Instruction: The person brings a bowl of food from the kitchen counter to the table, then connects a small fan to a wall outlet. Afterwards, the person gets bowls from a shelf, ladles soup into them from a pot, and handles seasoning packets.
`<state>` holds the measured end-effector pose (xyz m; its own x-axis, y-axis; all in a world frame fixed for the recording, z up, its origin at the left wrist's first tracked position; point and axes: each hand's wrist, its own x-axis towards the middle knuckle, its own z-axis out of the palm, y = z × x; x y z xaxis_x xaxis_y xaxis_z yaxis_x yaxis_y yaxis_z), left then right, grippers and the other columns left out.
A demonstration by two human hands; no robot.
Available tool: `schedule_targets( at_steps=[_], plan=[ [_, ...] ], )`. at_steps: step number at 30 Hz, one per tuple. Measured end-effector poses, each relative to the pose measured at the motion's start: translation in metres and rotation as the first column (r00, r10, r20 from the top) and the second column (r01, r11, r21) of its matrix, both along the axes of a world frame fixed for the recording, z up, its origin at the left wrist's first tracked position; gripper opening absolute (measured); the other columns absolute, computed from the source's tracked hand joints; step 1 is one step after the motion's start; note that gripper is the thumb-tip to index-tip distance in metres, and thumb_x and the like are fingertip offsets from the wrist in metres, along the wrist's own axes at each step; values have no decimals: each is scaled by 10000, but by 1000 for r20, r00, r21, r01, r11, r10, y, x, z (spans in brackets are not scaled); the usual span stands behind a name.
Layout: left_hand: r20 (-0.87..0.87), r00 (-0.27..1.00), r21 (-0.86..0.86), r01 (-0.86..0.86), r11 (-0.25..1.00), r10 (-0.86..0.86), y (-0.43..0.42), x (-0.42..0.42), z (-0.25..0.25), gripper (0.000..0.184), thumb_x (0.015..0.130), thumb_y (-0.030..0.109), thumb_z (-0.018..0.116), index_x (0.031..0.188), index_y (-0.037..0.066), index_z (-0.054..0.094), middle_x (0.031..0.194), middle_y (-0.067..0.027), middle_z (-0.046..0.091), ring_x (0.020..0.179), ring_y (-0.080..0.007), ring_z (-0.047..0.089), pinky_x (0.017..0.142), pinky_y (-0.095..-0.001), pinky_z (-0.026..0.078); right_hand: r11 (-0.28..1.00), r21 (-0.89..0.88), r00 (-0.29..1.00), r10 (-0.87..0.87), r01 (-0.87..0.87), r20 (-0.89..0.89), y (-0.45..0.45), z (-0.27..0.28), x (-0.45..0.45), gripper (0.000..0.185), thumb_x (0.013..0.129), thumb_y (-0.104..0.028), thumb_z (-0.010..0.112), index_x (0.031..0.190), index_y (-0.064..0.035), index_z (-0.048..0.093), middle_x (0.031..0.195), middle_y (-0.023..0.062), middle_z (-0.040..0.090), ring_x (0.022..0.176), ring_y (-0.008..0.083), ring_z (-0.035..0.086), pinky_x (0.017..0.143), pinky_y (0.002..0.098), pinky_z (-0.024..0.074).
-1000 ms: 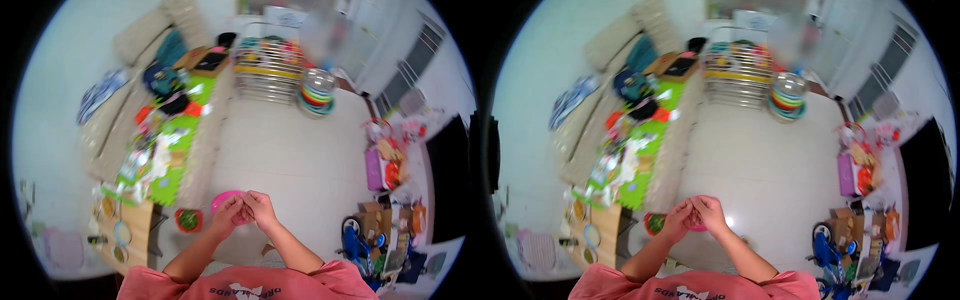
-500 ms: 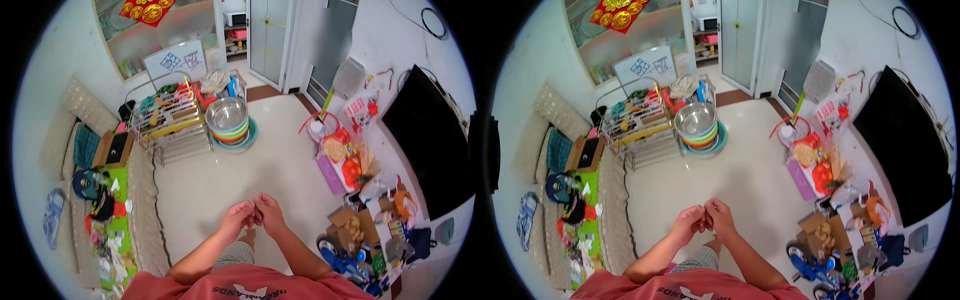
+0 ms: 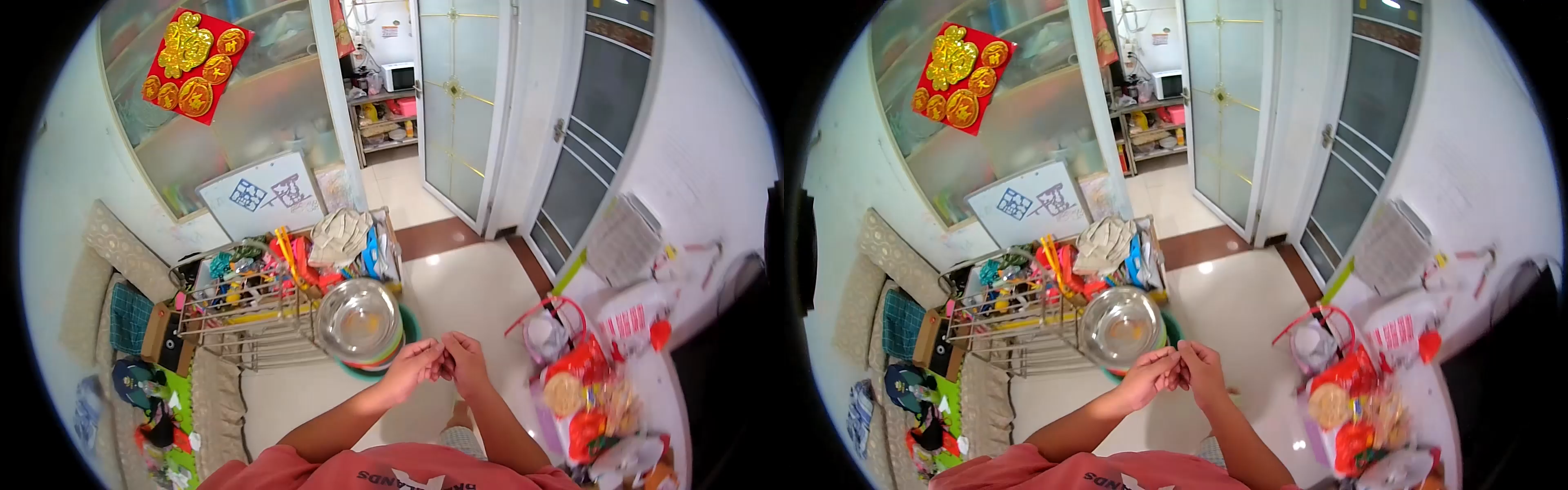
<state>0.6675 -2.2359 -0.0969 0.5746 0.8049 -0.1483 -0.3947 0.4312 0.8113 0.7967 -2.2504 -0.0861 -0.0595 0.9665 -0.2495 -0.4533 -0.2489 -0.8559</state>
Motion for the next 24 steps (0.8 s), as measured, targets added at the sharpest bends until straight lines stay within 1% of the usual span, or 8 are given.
schedule_targets(
  at_steps=[2,6,10,12,15,19,20,24],
  plan=[
    [1,998,3,-59,998,59,78,31,4,211,928,247,462,821,68,494,706,-16,511,578,-88,485,551,-220,387,998,32,998,63,-62,-31,89,-6,31,310,902,-232,488,639,-74,447,478,5,413,376,96,395,345,224,299],
    [-13,983,-23,-181,983,181,235,79,32,202,924,244,464,833,66,491,684,-16,506,570,-99,480,550,-219,386,991,41,991,124,-125,42,251,34,77,288,904,-215,482,659,-71,435,478,11,415,389,93,399,358,227,304],
    [95,959,-2,-269,963,268,375,101,58,174,920,240,468,847,85,493,644,-6,500,576,-105,491,550,-224,390,968,167,983,181,-185,41,396,63,101,176,899,-182,488,784,-53,454,476,10,404,393,79,360,371,232,295],
    [66,951,26,-303,953,301,443,109,57,153,922,231,464,868,90,492,653,-5,507,583,-100,497,553,-224,388,944,213,968,246,-252,56,473,54,111,82,892,-116,487,913,-37,480,537,10,465,416,58,372,379,211,291],
    [100,934,-34,-341,939,343,556,121,28,138,921,222,465,889,91,491,658,-6,512,595,-103,502,557,-225,385,936,207,959,279,-284,55,589,36,124,96,885,-102,487,950,-32,489,536,5,461,417,55,370,380,208,291],
    [110,935,-53,-332,942,336,728,130,24,161,919,238,475,871,85,479,679,-5,491,592,-93,501,543,-221,391,947,147,958,280,-287,68,763,33,131,92,872,-101,502,926,-28,507,528,2,456,413,55,380,366,208,299],
    [110,937,-44,-328,944,331,762,128,33,170,920,244,472,871,81,478,679,-5,492,590,-92,502,545,-221,393,937,167,951,305,-308,46,802,39,131,95,858,-103,510,919,-31,504,540,31,491,424,87,458,366,205,327],
    [64,931,-45,-356,933,358,901,116,63,184,924,246,464,851,78,481,675,-4,492,592,-87,497,550,-212,398,923,160,935,353,-349,0,946,63,118,98,869,-113,517,907,-23,505,541,32,502,408,85,442,351,200,330]
  ],
)
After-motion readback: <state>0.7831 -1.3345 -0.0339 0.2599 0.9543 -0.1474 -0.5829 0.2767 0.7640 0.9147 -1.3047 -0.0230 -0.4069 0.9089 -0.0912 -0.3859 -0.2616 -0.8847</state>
